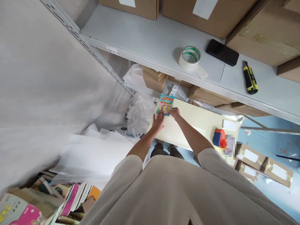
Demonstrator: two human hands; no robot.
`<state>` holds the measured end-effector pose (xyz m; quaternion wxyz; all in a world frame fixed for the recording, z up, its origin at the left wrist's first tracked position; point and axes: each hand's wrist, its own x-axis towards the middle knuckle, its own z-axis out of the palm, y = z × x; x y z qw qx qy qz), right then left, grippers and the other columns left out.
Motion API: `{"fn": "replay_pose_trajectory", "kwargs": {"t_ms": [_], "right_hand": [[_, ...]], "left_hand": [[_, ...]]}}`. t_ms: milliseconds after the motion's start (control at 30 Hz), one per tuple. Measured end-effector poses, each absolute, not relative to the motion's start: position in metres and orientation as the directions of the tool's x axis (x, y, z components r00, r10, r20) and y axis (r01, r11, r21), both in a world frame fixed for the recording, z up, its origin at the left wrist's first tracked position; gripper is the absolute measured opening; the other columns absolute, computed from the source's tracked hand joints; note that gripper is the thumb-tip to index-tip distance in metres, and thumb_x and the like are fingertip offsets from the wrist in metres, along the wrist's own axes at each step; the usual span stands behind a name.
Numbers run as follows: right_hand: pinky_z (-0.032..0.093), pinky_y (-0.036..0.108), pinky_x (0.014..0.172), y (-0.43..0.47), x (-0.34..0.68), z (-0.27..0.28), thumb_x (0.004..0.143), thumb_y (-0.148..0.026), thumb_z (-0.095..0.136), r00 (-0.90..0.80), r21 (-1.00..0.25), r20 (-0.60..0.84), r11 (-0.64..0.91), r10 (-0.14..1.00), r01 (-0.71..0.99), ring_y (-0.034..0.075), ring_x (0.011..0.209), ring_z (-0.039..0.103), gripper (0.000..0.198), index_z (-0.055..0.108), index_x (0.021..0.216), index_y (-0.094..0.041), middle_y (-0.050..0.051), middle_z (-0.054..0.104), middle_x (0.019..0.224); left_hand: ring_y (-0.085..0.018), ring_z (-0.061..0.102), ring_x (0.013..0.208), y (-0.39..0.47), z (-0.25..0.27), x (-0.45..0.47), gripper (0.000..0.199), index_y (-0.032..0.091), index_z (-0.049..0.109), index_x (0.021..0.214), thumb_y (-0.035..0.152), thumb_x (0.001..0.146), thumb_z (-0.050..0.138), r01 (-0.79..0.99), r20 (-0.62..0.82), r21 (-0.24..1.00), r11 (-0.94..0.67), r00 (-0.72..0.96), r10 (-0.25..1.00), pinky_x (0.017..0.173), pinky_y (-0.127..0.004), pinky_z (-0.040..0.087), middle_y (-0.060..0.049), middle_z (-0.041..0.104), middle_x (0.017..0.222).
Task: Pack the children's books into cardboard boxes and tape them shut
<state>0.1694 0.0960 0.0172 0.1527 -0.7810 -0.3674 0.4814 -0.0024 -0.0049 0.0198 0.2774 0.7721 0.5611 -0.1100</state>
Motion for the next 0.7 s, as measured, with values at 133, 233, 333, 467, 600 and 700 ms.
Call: {"fn": "replay_pose_trajectory", "kwargs": {"t_ms": [133,233,333,467,600,700], "right_hand": [[0.056,0.031,0.075,0.096,0.179,0.028,0.073,-0.018,0.075,0.295,-0.591,-0.598,-0.658,0.746,0.467,0.024,0.086,0.074,0.024,0.080,0.095,-0.021,0.005,0.081,0.090],[0.058,0.032,0.079,0.091,0.203,0.039,0.076,-0.018,0.068,0.361,-0.609,-0.532,-0.643,0.766,0.466,0.024,0.091,0.076,0.029,0.081,0.102,-0.022,0.006,0.084,0.098],[0.059,0.032,0.077,0.075,0.242,0.051,0.078,-0.022,0.066,0.415,-0.631,-0.515,-0.660,0.750,0.409,0.024,0.090,0.076,0.031,0.079,0.105,-0.021,0.006,0.084,0.100],[0.057,0.030,0.071,0.027,0.302,0.065,0.076,-0.027,0.068,0.434,-0.700,-0.524,-0.661,0.732,0.270,0.022,0.083,0.074,0.031,0.076,0.106,-0.020,0.005,0.081,0.092],[0.058,0.033,0.070,-0.036,0.347,0.073,0.069,-0.034,0.078,0.425,-0.698,-0.586,-0.696,0.690,0.169,0.023,0.079,0.074,0.031,0.073,0.097,-0.022,0.004,0.079,0.085],[0.060,0.035,0.071,-0.075,0.365,0.074,0.067,-0.039,0.083,0.406,-0.722,-0.581,-0.677,0.706,0.145,0.025,0.080,0.075,0.035,0.073,0.095,-0.023,0.004,0.080,0.086]], "left_hand": [[-0.041,0.006,0.183,-0.011,0.022,-0.003,0.130,0.016,0.009,0.190,0.039,0.091,0.091,0.931,-0.458,0.295,-0.216,0.336,0.823,0.145,-0.070,0.004,-0.024,0.006,0.195],[-0.040,0.009,0.183,-0.019,0.026,-0.004,0.119,0.017,0.010,0.190,0.035,0.096,0.082,0.929,-0.428,0.294,-0.225,0.339,0.838,0.145,-0.069,0.007,-0.022,0.009,0.195],[-0.037,0.018,0.182,-0.032,0.032,0.001,0.098,0.018,0.019,0.189,0.028,0.103,0.067,0.910,-0.391,0.322,-0.262,0.380,0.838,0.146,-0.065,0.010,-0.020,0.019,0.195],[-0.032,0.030,0.178,-0.066,0.039,0.019,0.072,0.016,0.042,0.182,0.025,0.111,0.050,0.839,-0.366,0.400,-0.369,0.515,0.775,0.146,-0.053,0.021,-0.018,0.034,0.191],[-0.036,0.022,0.181,-0.097,0.035,0.039,0.075,0.021,0.042,0.182,0.039,0.111,0.055,0.772,-0.404,0.425,-0.473,0.629,0.664,0.146,-0.059,0.018,-0.016,0.029,0.193],[-0.039,0.014,0.182,-0.094,0.029,0.052,0.081,0.021,0.036,0.185,0.048,0.112,0.055,0.802,-0.433,0.384,-0.458,0.594,0.678,0.145,-0.066,0.013,-0.018,0.020,0.195]]}}
